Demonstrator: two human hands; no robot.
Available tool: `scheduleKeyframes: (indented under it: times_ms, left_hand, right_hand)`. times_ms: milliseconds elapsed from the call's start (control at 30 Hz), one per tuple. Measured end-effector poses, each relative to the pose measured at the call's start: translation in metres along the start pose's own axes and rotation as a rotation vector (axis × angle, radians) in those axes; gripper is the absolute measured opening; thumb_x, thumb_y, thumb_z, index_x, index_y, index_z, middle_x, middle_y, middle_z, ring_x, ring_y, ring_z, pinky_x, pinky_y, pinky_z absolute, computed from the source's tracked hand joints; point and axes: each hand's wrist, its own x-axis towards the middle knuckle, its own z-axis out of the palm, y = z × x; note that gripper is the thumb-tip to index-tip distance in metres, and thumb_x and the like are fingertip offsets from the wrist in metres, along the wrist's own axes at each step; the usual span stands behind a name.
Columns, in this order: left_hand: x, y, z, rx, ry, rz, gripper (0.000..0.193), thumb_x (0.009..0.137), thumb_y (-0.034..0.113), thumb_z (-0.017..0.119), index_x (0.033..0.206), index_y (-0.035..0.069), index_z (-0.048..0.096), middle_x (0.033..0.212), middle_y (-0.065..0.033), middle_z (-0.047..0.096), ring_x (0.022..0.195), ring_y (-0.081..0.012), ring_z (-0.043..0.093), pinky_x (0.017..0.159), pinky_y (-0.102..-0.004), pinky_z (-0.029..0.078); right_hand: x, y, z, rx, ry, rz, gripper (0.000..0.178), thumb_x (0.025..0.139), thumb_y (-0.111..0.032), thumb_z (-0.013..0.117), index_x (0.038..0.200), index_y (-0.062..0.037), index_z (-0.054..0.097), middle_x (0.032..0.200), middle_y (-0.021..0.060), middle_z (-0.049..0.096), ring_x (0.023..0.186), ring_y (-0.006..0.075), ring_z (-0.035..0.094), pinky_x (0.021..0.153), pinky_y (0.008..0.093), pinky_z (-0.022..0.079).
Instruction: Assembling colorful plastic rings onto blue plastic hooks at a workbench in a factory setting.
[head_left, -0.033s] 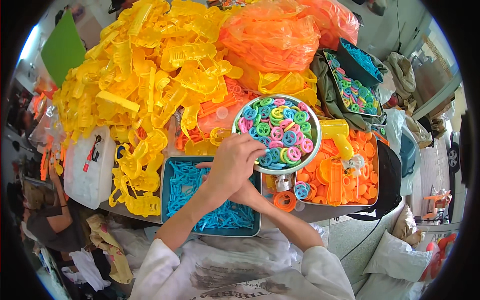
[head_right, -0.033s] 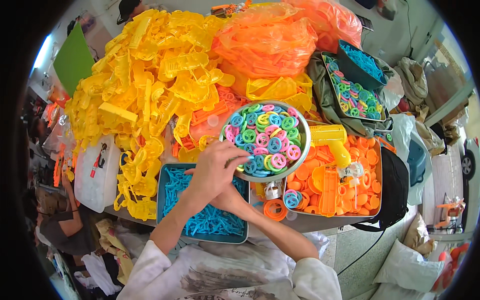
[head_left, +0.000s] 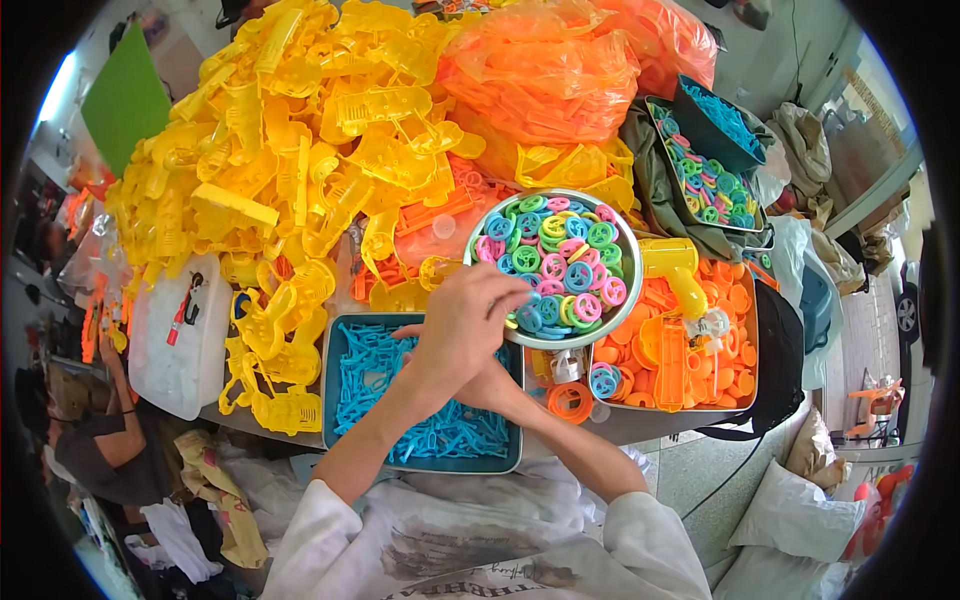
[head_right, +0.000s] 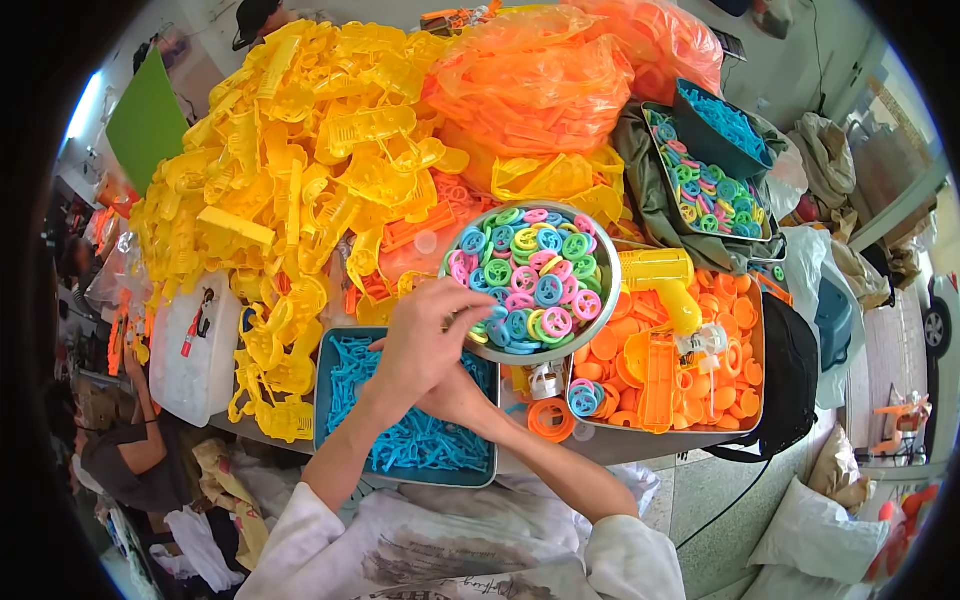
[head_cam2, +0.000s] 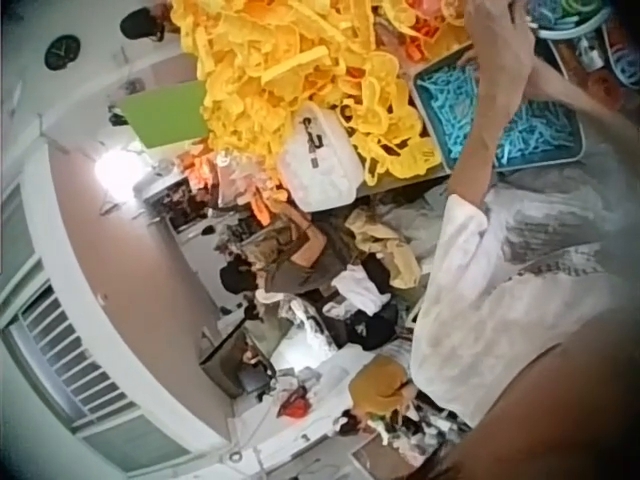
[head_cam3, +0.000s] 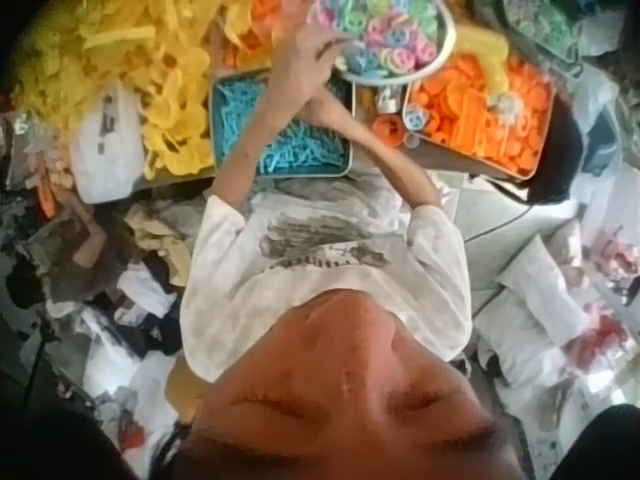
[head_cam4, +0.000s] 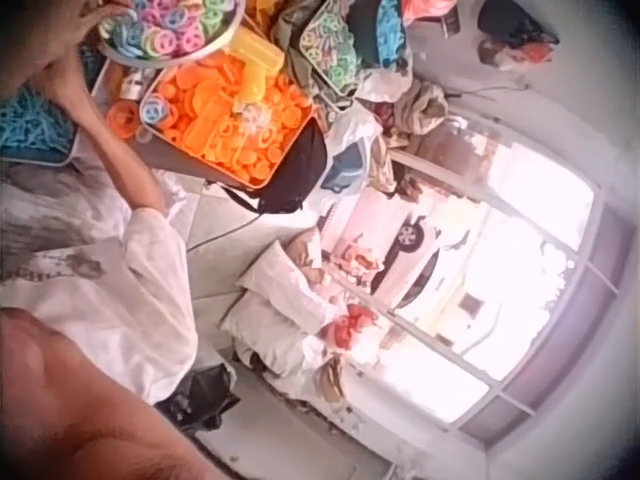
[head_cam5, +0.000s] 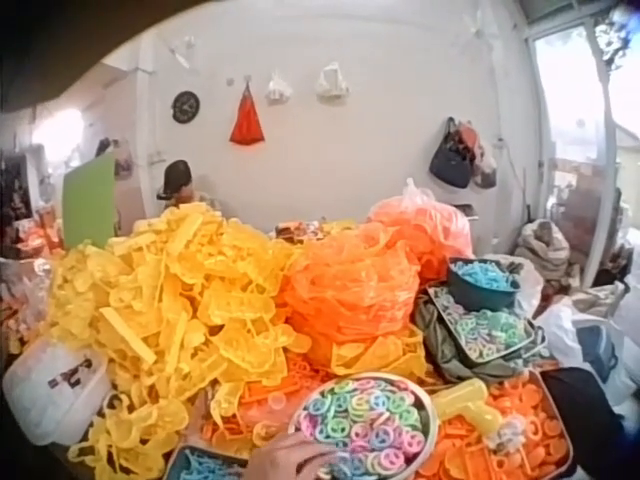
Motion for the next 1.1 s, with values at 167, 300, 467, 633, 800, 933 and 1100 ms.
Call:
scheduleKeyframes:
  times_ms: [167, 300, 467, 633, 800, 933, 1100]
  left_hand:
    - [-0.006, 0.003, -0.036, -0.368, 0.138, -0.204, 0.017, 0.092, 0.007, 0.062, 0.107, 0.000, 0.067, 0.093, -0.0033, 0.068, 0.085, -0.0098, 0.064, 0.072, -0.0236, 0.050]
    - [-0.015, 0.014, -0.052, -0.464, 0.050, -0.370, 0.019, 0.092, 0.006, 0.061, 0.109, -0.001, 0.066, 0.095, -0.0079, 0.069, 0.079, -0.0139, 0.069, 0.071, -0.0242, 0.053]
    - [-0.027, 0.013, -0.038, -0.588, 0.020, -0.360, 0.019, 0.092, 0.004, 0.060, 0.109, -0.002, 0.066, 0.095, -0.0086, 0.069, 0.079, -0.0147, 0.069, 0.072, -0.0243, 0.054]
    - [-0.049, 0.051, -0.004, -0.213, -0.042, -0.052, 0.020, 0.086, 0.006, 0.065, 0.105, 0.002, 0.066, 0.094, -0.0114, 0.065, 0.081, -0.0252, 0.066, 0.068, -0.0314, 0.052]
    - [-0.047, 0.073, 0.068, -0.115, -0.226, 0.026, 0.012, 0.085, 0.006, 0.065, 0.096, 0.002, 0.063, 0.085, -0.0128, 0.064, 0.076, -0.0319, 0.064, 0.064, -0.0388, 0.051]
    - [-0.037, 0.066, 0.088, 0.027, -0.306, 0.127, 0.012, 0.084, 0.004, 0.061, 0.094, 0.000, 0.055, 0.087, -0.0156, 0.058, 0.074, -0.0367, 0.063, 0.061, -0.0445, 0.052]
    - [-0.040, 0.071, 0.083, 0.120, -0.307, 0.131, 0.016, 0.082, 0.004, 0.065, 0.097, 0.003, 0.062, 0.093, -0.0109, 0.058, 0.075, -0.0309, 0.064, 0.062, -0.0404, 0.052]
  right_hand:
    - [0.004, -0.023, -0.001, 0.121, 0.028, 0.231, 0.041, 0.082, 0.000, 0.066, 0.121, 0.0024, 0.052, 0.114, 0.0128, 0.061, 0.101, 0.0180, 0.061, 0.086, 0.0319, 0.051]
    - [0.002, -0.023, 0.006, 0.221, 0.018, 0.303, 0.037, 0.083, 0.001, 0.065, 0.117, 0.0056, 0.051, 0.109, 0.0132, 0.062, 0.097, 0.0168, 0.063, 0.082, 0.0304, 0.052]
    - [-0.005, -0.013, 0.002, -0.058, 0.050, 0.166, 0.036, 0.080, 0.002, 0.063, 0.115, 0.0047, 0.054, 0.104, 0.0132, 0.066, 0.094, 0.0184, 0.065, 0.082, 0.0328, 0.052]
    - [-0.011, -0.001, 0.017, 0.388, 0.156, 0.158, 0.033, 0.081, -0.012, 0.074, 0.108, -0.0008, 0.057, 0.097, 0.0071, 0.064, 0.094, 0.0161, 0.061, 0.083, 0.0313, 0.049]
    - [0.004, -0.008, 0.005, 0.048, 0.060, 0.163, 0.030, 0.081, -0.017, 0.076, 0.102, -0.0027, 0.060, 0.083, 0.0064, 0.066, 0.080, 0.0141, 0.063, 0.069, 0.0292, 0.050]
    - [0.003, -0.006, 0.008, 0.045, 0.069, 0.108, 0.029, 0.081, -0.017, 0.075, 0.101, -0.0018, 0.061, 0.085, 0.0088, 0.066, 0.080, 0.0156, 0.064, 0.068, 0.0315, 0.051]
    - [0.005, -0.005, 0.012, 0.042, 0.057, 0.115, 0.032, 0.080, -0.017, 0.076, 0.102, 0.0000, 0.060, 0.088, 0.0121, 0.067, 0.082, 0.0210, 0.065, 0.070, 0.0344, 0.052]
